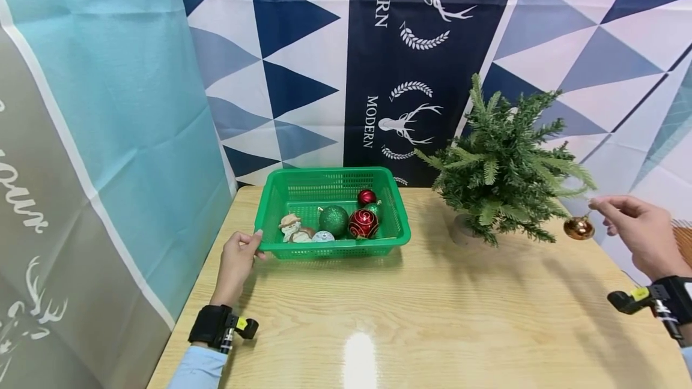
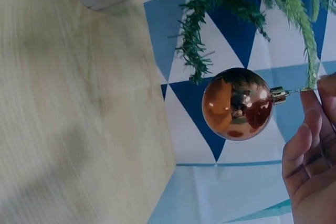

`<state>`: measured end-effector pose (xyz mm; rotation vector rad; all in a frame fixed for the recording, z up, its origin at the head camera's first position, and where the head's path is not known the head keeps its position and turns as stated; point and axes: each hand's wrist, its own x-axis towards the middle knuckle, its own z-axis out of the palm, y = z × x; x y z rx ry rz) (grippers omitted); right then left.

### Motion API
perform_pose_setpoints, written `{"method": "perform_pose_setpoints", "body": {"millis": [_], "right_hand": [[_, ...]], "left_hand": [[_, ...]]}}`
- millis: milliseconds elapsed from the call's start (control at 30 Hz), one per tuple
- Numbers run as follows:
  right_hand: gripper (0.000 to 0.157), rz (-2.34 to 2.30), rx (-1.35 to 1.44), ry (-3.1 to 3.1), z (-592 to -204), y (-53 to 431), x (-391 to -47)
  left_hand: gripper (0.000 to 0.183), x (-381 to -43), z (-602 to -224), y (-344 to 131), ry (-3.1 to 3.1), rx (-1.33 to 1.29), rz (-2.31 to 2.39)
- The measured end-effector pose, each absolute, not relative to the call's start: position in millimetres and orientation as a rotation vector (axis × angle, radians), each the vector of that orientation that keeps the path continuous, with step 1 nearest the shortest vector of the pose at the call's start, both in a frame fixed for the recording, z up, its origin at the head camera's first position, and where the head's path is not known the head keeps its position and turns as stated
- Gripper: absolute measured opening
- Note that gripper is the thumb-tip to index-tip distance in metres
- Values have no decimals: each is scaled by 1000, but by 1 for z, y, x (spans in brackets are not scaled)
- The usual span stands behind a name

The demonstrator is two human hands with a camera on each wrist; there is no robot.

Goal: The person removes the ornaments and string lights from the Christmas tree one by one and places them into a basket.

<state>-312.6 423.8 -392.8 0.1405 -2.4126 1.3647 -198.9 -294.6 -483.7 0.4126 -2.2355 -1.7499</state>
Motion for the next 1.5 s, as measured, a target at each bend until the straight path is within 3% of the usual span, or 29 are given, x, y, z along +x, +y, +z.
{"method": "perform_pose_setpoints", "body": {"millis": [600,1500], "right_hand": [[33,1273,256,-2516,-387,397,-283],[18,1261,590,-2422,-356,375,-245]], "left_hand": [[42,-199,-483,-295,-2232,418,-1749],[39,-196,-481,-292,-2225,414,-1783]]}}
